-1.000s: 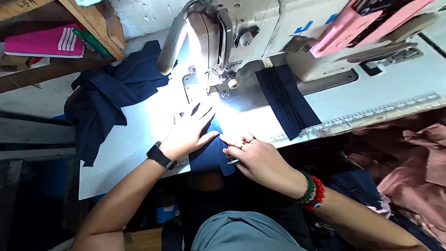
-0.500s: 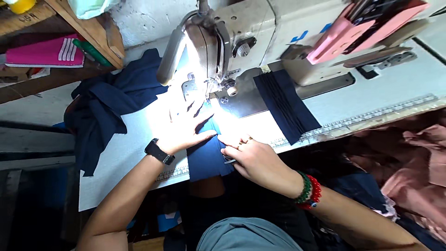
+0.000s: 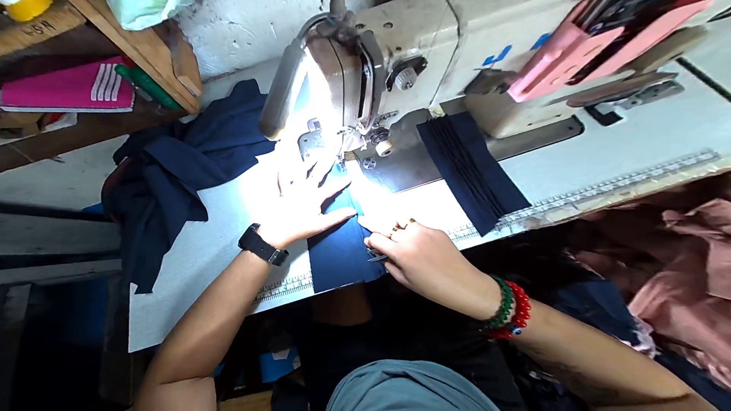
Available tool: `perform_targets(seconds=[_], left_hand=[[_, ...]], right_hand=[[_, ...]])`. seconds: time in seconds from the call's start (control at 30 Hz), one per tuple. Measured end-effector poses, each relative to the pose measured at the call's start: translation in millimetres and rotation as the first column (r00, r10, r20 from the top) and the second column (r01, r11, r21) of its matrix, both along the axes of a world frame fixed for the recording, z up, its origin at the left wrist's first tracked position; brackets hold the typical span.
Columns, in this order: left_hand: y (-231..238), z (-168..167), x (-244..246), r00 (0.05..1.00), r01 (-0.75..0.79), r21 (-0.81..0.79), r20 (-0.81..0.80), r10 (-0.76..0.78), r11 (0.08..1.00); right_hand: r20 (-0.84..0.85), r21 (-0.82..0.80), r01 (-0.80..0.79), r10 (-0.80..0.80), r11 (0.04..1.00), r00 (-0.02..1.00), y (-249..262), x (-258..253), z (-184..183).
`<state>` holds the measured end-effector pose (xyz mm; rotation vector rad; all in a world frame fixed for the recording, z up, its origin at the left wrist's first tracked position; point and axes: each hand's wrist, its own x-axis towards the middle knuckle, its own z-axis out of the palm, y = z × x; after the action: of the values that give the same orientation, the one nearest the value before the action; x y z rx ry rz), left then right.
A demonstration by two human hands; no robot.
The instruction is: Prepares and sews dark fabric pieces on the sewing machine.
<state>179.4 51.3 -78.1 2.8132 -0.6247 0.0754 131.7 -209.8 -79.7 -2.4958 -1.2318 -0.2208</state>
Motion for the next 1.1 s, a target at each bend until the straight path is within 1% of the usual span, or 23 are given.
perform_targets(seconds=[0.13,0.23,0.27,0.37,0.4,0.47,0.57,0.73,0.87,1.0,1.1], left_hand=[[1,-3,2,1.000,-0.001,-0.015,-0.008,0.001,1.000],[0,1,-2,1.000,0.015,0.020,0.023,-0.015,1.000],[-3,4,-9,0.998,0.055,0.025,0.039,-0.056,0.998],[-19,15,-48,0.969,0.235,-0.070,0.097,-0.228,0.969],[-23,14,-61,0.956,0.281,-0.070,0.107,-0.273,0.957],[-27,5,-84,0.944,0.317,-0.068,0.121,-0.308,0.946],[-31,-3,-102,0.951,0.285,-0.092,0.155,-0.269,0.954],[-35,-5,-108,0.957,0.245,-0.074,0.181,-0.228,0.967],[-37,-9,-111,0.945,0.265,-0.110,0.228,-0.235,0.958],[-37,-12,-114,0.929,0.282,-0.127,0.283,-0.238,0.951],[-37,-13,-114,0.924,0.291,-0.132,0.296,-0.242,0.948]], right_hand=[[-0.017,-0.024,0.011,-0.011,1.000,1.000,1,1,1],[-0.036,0.016,-0.012,0.013,1.000,0.999,0,3,1],[-0.062,0.038,-0.034,0.037,0.999,0.997,-3,4,2],[-0.141,0.159,-0.072,0.095,0.985,0.985,-21,4,-2],[-0.149,0.198,-0.070,0.101,0.978,0.984,-28,2,-4],[-0.142,0.252,-0.060,0.099,0.966,0.985,-38,-6,-11],[-0.107,0.268,-0.061,0.093,0.961,0.990,-44,-19,-22],[-0.031,0.247,-0.115,0.127,0.962,0.991,-44,-26,-27],[0.005,0.271,-0.097,0.100,0.958,0.995,-41,-30,-30],[0.057,0.234,-0.089,0.077,0.968,0.995,-38,-33,-32],[0.065,0.223,-0.054,0.040,0.973,0.997,-35,-35,-30]])
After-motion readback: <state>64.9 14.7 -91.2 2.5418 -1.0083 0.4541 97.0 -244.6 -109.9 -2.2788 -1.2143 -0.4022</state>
